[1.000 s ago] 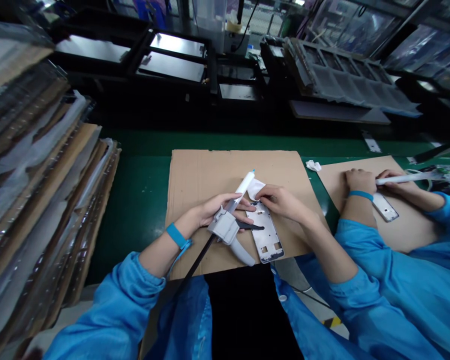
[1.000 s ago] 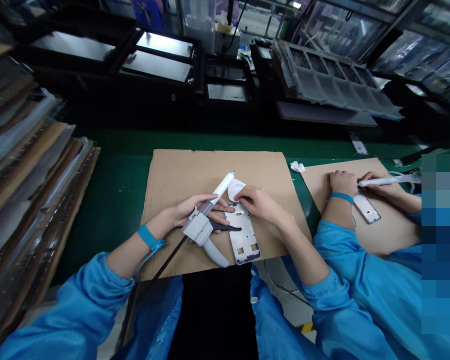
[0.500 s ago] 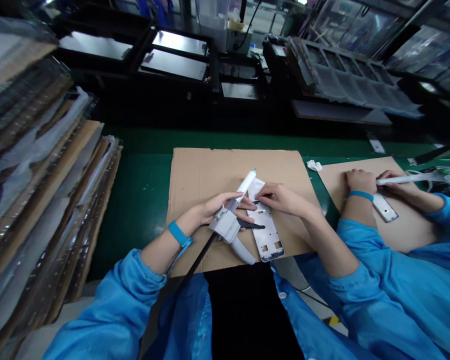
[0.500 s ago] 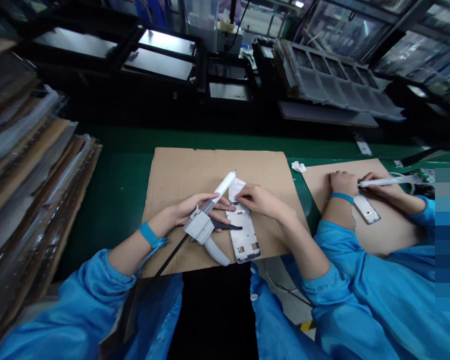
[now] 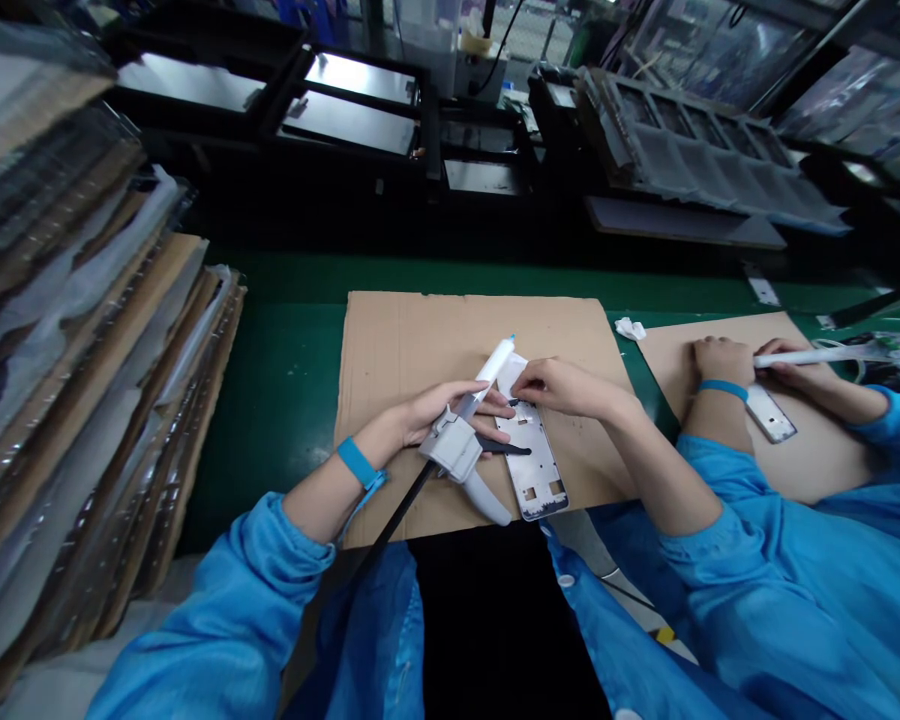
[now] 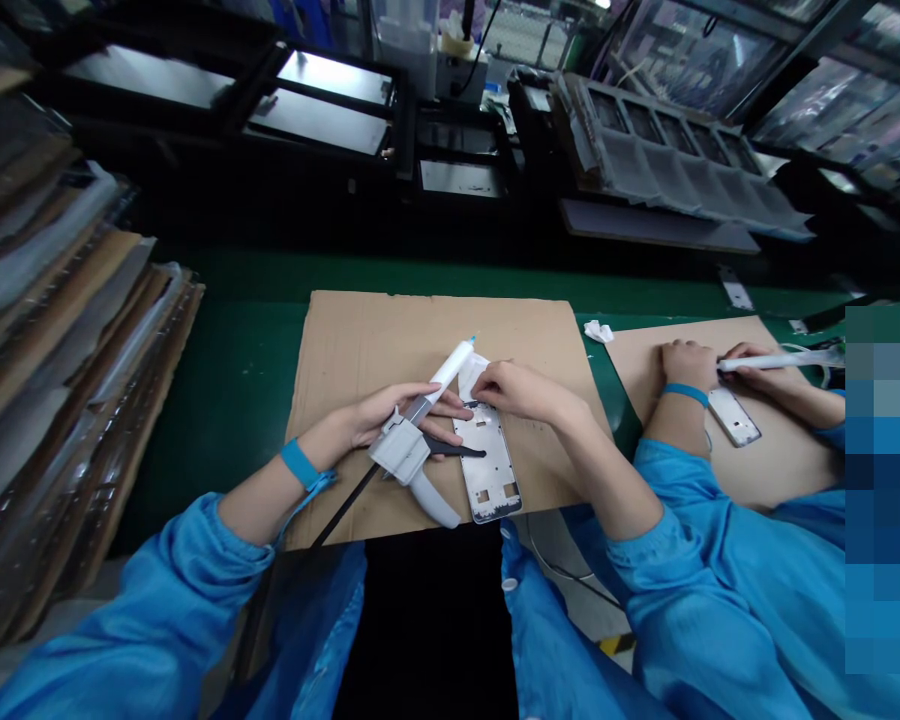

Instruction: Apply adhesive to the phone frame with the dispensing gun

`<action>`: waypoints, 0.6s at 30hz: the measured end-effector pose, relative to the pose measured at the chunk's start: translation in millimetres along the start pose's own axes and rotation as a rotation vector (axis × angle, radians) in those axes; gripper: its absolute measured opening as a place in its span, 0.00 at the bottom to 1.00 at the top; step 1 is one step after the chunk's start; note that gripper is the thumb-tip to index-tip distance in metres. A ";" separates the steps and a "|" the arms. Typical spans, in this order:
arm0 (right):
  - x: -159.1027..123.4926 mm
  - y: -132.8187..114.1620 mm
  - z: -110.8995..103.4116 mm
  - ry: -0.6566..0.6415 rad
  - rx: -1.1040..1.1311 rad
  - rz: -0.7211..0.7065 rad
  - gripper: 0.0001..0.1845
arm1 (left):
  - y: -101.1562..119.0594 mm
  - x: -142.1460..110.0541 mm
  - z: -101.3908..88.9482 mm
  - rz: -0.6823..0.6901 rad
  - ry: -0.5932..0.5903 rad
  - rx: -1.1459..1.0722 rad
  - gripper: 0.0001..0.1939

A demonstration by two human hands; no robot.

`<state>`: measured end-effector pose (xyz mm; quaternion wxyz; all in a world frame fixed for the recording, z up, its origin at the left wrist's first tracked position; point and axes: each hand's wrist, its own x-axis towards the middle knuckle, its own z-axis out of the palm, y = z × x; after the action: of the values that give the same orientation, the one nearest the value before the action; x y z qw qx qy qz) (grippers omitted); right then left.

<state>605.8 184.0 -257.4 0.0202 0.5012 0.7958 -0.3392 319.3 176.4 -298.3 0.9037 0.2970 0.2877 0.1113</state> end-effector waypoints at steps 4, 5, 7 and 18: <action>1.1 4.5 1.8 0.019 0.002 -0.003 0.14 | -0.5 -0.2 0.4 0.000 -0.018 -0.003 0.20; 1.4 5.2 2.0 0.018 0.006 -0.007 0.14 | -0.5 -0.5 0.6 0.003 -0.022 -0.001 0.20; 1.8 5.7 2.0 0.018 0.009 -0.018 0.14 | -0.6 -1.0 0.9 0.008 -0.026 0.005 0.21; 0.4 5.3 -5.1 -0.006 -0.032 0.018 0.15 | 1.6 -1.7 1.5 -0.002 0.005 0.013 0.22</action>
<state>611.5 188.6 -256.3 0.0336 0.5068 0.7967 -0.3275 318.8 176.3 -295.6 0.9011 0.3023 0.2910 0.1094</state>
